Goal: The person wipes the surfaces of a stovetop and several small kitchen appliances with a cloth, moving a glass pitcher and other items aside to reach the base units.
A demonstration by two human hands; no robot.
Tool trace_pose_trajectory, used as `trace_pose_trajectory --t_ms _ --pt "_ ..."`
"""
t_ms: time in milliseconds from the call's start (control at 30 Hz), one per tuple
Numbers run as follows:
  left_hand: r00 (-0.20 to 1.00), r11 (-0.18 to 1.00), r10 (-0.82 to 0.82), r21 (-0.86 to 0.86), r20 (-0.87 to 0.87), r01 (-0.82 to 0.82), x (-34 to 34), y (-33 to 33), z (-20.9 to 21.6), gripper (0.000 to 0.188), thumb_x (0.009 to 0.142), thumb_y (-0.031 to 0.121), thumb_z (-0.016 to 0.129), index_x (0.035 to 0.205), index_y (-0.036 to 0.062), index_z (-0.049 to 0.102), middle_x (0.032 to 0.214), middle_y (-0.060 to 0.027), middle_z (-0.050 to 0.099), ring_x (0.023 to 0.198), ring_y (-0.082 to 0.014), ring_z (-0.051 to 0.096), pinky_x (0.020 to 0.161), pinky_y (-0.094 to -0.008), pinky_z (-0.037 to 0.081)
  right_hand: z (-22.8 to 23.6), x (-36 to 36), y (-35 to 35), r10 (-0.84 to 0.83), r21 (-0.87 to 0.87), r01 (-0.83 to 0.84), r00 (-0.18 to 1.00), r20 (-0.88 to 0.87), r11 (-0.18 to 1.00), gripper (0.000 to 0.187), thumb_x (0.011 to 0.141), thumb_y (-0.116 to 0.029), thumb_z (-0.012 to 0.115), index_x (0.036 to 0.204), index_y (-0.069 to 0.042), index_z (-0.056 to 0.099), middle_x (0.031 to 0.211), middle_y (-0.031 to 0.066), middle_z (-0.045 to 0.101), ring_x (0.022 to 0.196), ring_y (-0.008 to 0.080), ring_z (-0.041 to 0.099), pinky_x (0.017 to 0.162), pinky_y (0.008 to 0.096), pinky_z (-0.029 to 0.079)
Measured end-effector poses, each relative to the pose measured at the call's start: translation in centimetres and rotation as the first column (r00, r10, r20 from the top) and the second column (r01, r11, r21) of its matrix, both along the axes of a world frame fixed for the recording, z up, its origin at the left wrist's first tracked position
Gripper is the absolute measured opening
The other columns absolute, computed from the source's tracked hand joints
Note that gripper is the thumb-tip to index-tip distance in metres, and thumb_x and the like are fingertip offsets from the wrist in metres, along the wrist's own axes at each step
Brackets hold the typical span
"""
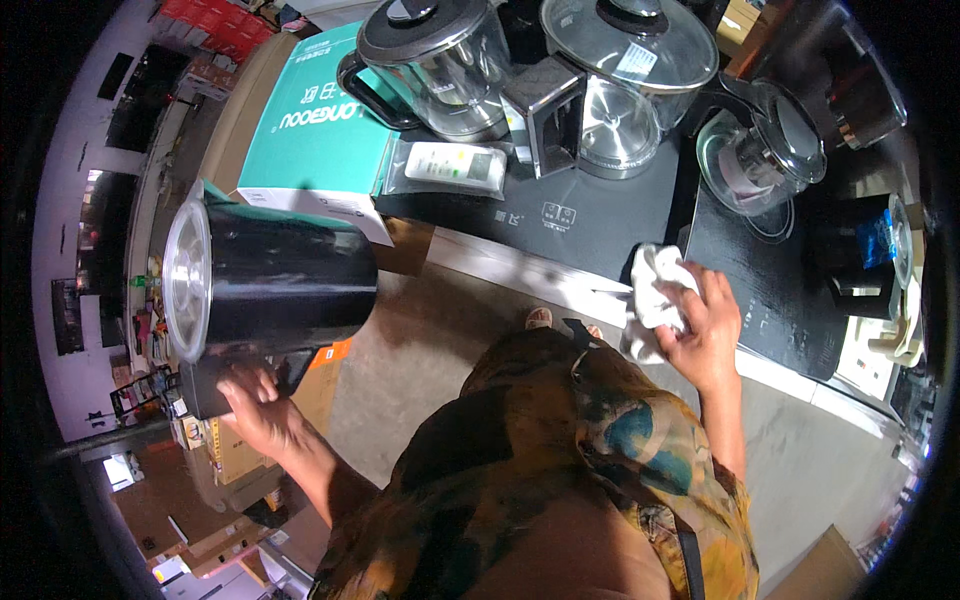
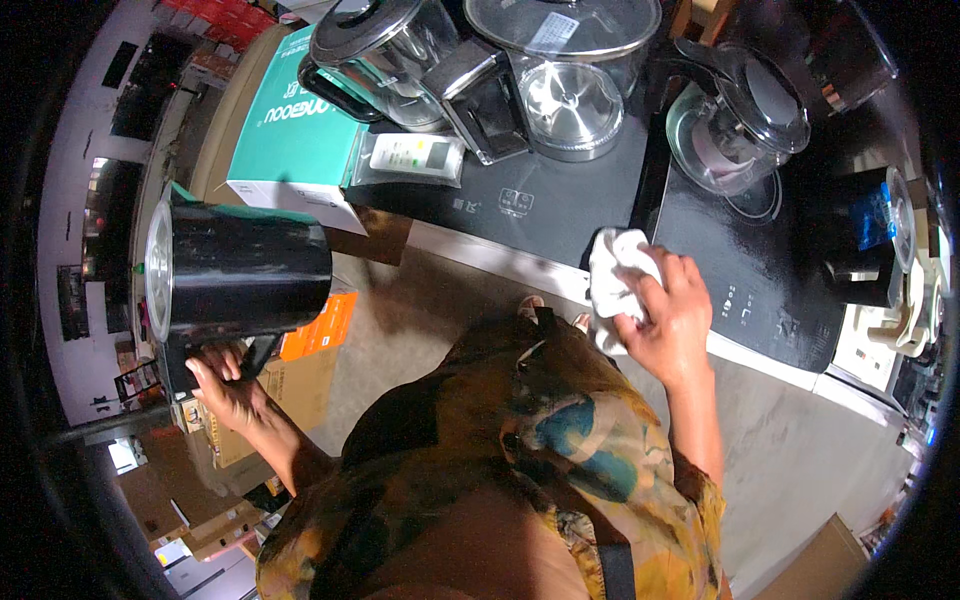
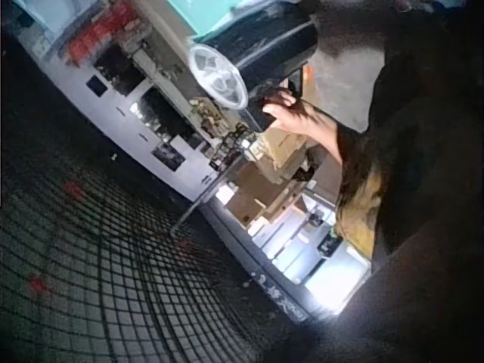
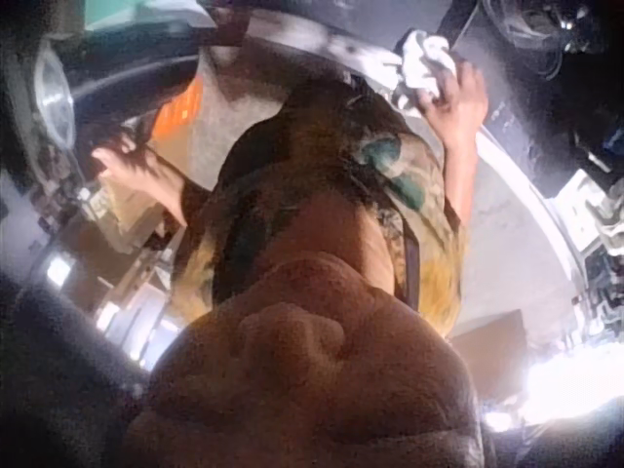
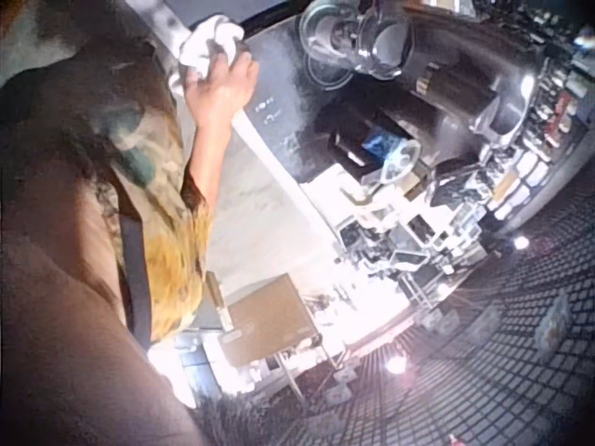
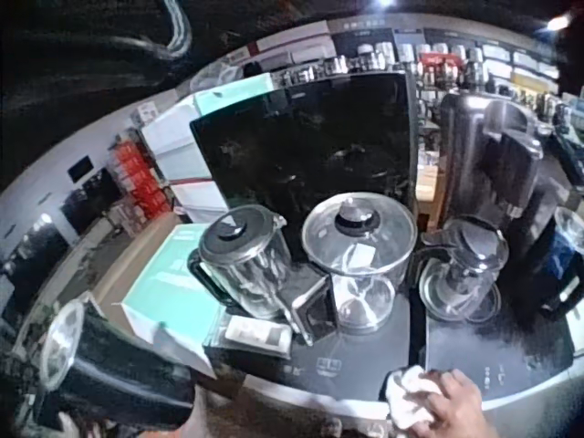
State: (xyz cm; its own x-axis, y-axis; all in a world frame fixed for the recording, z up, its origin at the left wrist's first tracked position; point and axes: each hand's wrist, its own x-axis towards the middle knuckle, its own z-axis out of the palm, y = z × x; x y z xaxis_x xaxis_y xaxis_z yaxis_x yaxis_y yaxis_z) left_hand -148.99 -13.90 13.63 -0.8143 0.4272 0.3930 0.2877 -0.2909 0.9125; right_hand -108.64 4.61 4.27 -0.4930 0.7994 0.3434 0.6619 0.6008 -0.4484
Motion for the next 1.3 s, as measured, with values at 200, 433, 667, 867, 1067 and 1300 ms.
trace_pose_trajectory --t_ms 200,433,667,867,1067,1300 --pt "0.982 0.991 0.132 0.024 -0.135 -0.13 -4.6 4.3 1.5 0.037 0.097 0.023 0.061 0.067 0.0111 0.042 0.062 0.0014 0.039 0.055 -0.0097 0.033 0.052 -0.0272 0.029 -0.1 1.0 -1.8 -0.011 -0.091 -0.005 0.984 -0.177 0.996 0.037 0.056 -0.011 0.07 0.093 -0.005 0.067 0.106 0.0181 0.063 0.091 0.0369 0.061 0.08 0.0424 0.05" --pt "0.967 0.98 0.114 0.187 -0.227 -0.072 -12.9 10.4 5.4 0.027 0.092 0.016 0.068 0.072 0.007 0.051 0.066 -0.0017 0.051 0.056 -0.0105 0.046 0.052 -0.0262 0.037 -0.6 2.5 -3.3 -0.148 -0.278 0.085 0.966 -0.213 0.957 0.036 0.062 -0.009 0.071 0.098 -0.005 0.068 0.108 0.0175 0.063 0.1 0.0319 0.061 0.089 0.0379 0.047" --pt "0.993 0.977 0.083 0.204 -0.08 -0.065 -11.3 11.2 4.1 0.023 0.087 0.016 0.073 0.077 0.0065 0.054 0.068 -0.0045 0.057 0.057 -0.0119 0.049 0.055 -0.0281 0.041 -0.8 3.9 -3.5 -0.145 -0.19 0.118 0.98 -0.135 0.975 0.037 0.062 -0.01 0.073 0.098 -0.003 0.067 0.107 0.0168 0.064 0.102 0.0315 0.061 0.088 0.0401 0.048" --pt "0.991 0.991 0.12 0.066 -0.067 -0.115 -5.0 5.0 4.4 0.03 0.096 0.03 0.058 0.087 0.0013 0.061 0.073 -0.0034 0.054 0.07 -0.0118 0.051 0.071 -0.0301 0.046 -0.7 1.1 -3.5 -0.012 -0.327 -0.051 0.982 -0.188 0.944 0.037 0.063 -0.014 0.078 0.098 -0.009 0.068 0.104 0.0145 0.064 0.095 0.0332 0.064 0.082 0.0403 0.052" --pt "0.907 0.908 -0.407 0.055 -0.109 0.415 -4.5 3.7 4.8 0.033 0.104 0.029 0.045 0.075 0.0142 0.041 0.065 0.0042 0.026 0.061 -0.0092 0.029 0.069 -0.0274 0.032 1.7 2.4 -6.4 -0.186 -0.243 0.059 0.823 -0.537 0.968 0.039 0.062 -0.011 0.079 0.099 -0.007 0.069 0.104 0.0134 0.063 0.096 0.0292 0.064 0.084 0.0359 0.051" --pt "0.584 0.572 -0.811 0.159 -0.037 0.805 1.6 8.4 3.7 0.029 0.103 0.031 0.047 0.081 0.0106 0.048 0.059 0.0039 0.03 0.056 -0.0067 0.031 0.071 -0.0257 0.035 0.3 5.3 -3.4 -0.291 0.167 0.311 0.947 -0.132 0.936 0.03 0.063 -0.019 0.075 0.092 -0.012 0.068 0.093 0.0096 0.058 0.089 0.031 0.057 0.074 0.0418 0.05"
